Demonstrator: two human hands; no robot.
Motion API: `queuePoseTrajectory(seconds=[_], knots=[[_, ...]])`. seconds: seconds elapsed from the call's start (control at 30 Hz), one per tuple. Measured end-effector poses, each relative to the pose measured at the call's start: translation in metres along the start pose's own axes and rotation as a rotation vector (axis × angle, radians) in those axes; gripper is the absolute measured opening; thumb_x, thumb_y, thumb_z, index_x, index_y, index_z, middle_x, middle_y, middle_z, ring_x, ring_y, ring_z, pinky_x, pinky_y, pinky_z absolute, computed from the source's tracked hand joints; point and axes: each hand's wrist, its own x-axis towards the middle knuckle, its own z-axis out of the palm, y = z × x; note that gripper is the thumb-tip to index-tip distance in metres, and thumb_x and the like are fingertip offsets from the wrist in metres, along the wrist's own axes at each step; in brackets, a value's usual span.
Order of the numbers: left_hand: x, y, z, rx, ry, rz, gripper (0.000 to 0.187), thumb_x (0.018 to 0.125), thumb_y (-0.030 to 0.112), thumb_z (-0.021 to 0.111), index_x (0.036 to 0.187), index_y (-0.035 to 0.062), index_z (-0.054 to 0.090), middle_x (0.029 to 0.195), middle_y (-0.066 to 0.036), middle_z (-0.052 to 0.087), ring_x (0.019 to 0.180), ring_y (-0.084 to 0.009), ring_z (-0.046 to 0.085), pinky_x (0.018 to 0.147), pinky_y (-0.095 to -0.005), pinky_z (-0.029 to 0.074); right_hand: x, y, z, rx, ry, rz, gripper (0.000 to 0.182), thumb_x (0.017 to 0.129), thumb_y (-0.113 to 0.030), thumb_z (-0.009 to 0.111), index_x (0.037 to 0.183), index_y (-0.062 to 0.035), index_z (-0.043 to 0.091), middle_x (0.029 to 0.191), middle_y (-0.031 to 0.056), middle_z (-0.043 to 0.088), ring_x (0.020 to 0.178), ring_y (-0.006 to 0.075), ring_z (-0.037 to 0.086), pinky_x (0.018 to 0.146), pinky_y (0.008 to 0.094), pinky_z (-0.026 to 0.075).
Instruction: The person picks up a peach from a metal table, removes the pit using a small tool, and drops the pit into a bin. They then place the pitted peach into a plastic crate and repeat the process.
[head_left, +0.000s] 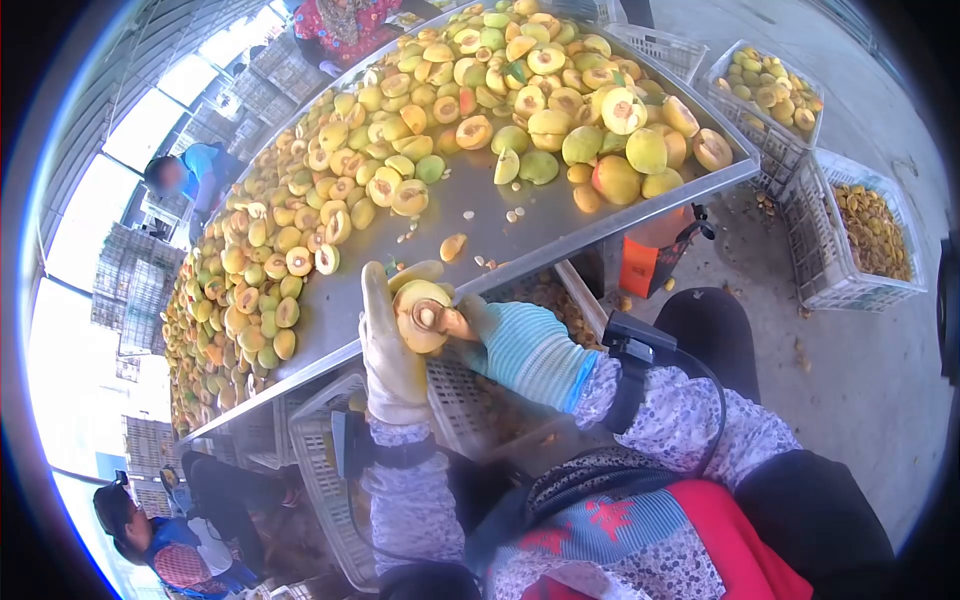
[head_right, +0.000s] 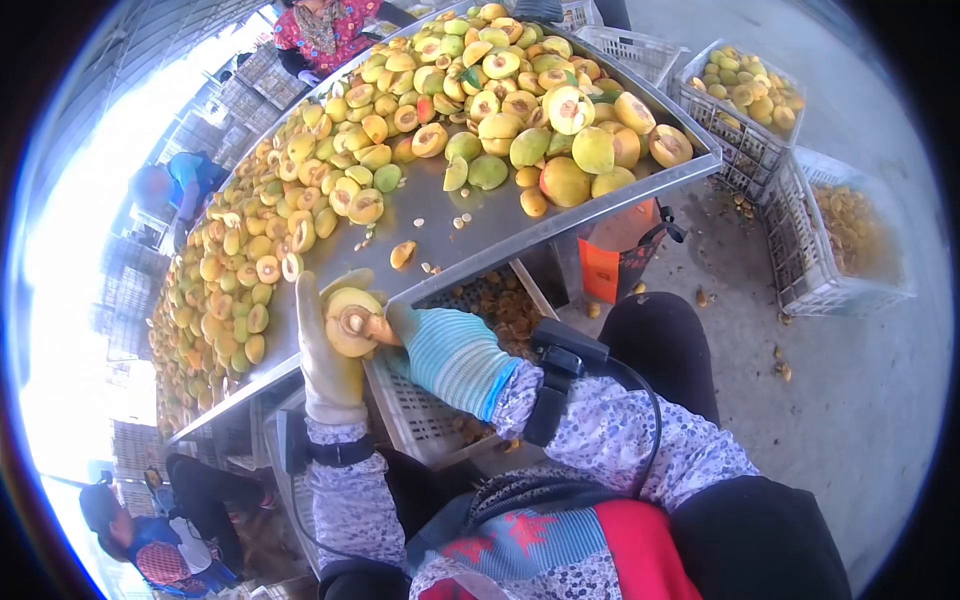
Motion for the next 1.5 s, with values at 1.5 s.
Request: queuePoseTrajectory(seconds=[1.5], knots=[[-0.027,0.008,0.035,-0.287,0.149,-0.138,0.047,0.100,0.040,0.049,0.098,-0.0044,0.062,0.087,-0.017,0.065,0.071,-0.0256,0.067,0.065,-0.0358,0.058,-0.013,0.000,0.016,0.459,-0.260,0.150,0.033,0.089,-0.023,0.057,0.106,0.0047,0.064,0.089,0.0261,0.068,0.090,0.0416,0.068,0.078,0.0444,0.055]])
